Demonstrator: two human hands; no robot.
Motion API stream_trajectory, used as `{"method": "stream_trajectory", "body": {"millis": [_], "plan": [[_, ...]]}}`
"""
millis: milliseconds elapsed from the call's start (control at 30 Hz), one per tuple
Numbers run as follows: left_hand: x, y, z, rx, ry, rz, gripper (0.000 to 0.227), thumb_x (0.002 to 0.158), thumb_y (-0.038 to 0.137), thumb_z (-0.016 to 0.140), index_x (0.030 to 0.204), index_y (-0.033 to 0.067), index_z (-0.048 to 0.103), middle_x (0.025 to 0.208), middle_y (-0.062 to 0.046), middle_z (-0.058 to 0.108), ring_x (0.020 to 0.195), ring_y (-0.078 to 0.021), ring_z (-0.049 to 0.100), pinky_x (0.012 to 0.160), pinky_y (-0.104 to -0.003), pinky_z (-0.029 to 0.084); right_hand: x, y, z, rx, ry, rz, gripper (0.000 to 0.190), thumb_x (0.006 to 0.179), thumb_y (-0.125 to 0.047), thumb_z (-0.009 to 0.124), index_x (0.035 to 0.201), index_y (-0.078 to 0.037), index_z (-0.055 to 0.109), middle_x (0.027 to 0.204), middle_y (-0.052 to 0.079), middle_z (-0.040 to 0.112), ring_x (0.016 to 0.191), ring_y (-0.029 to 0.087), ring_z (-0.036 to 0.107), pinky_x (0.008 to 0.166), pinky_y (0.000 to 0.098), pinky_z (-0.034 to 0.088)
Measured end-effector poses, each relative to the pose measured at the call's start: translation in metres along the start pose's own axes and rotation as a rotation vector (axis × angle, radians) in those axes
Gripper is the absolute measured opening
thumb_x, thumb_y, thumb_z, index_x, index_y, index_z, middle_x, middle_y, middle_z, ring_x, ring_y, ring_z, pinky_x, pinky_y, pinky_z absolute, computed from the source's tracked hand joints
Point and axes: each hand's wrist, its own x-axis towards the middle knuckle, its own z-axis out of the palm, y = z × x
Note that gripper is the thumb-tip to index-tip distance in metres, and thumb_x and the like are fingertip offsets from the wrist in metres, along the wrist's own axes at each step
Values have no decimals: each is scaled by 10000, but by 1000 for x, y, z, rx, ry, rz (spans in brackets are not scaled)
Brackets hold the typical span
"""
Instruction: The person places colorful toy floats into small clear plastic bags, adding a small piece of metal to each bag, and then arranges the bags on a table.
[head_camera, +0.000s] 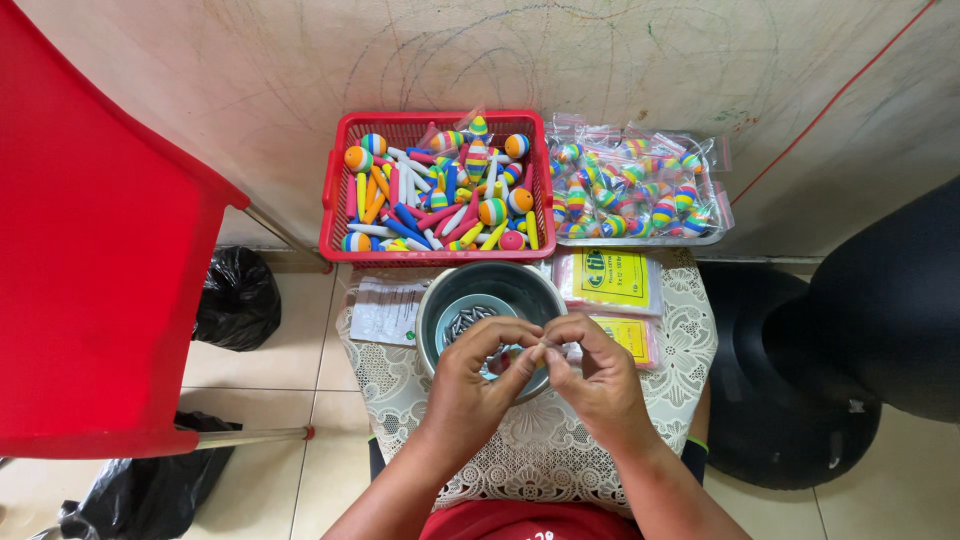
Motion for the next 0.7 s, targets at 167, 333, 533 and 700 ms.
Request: {"method": "stream_trajectory", "body": {"millis": [167, 333, 533, 700], "plan": [[0, -5, 1, 92, 47, 127, 50, 935, 154, 730, 958, 119, 701, 1020, -43, 755, 864, -148, 677, 780, -291, 519, 2, -9, 1, -44, -22, -2, 38, 944, -86, 640, 947, -93, 677, 925, 44, 668, 906, 163, 643, 810, 297, 547], [1, -5, 1, 101, 40, 111, 54, 946, 172, 717, 934, 128, 688, 1010, -34, 756, 899, -149, 691, 741, -278, 527, 2, -9, 1, -105, -16, 21, 55, 927, -85, 630, 934, -105, 681, 927, 33, 682, 909, 157, 663, 744, 287, 566], [-2, -4, 2, 92, 13, 71, 62, 968, 208, 689, 954, 148, 688, 1008, -9, 740, 946, -150, 681, 734, -279, 524, 1, -4, -1, -143, -35, -8, 59, 928, -126, 620, 938, -112, 677, 903, 24, 676, 867, 150, 650, 784, 300, 532], [-2, -2, 2, 71, -8, 43, 61, 980, 208, 669, 958, 152, 671, 1000, -10, 728, 941, -153, 679, 711, -281, 515, 1, -6, -2, -138, -51, -3, 73, 934, -132, 608, 938, -103, 674, 901, 30, 682, 860, 156, 665, 780, 302, 544]]}}
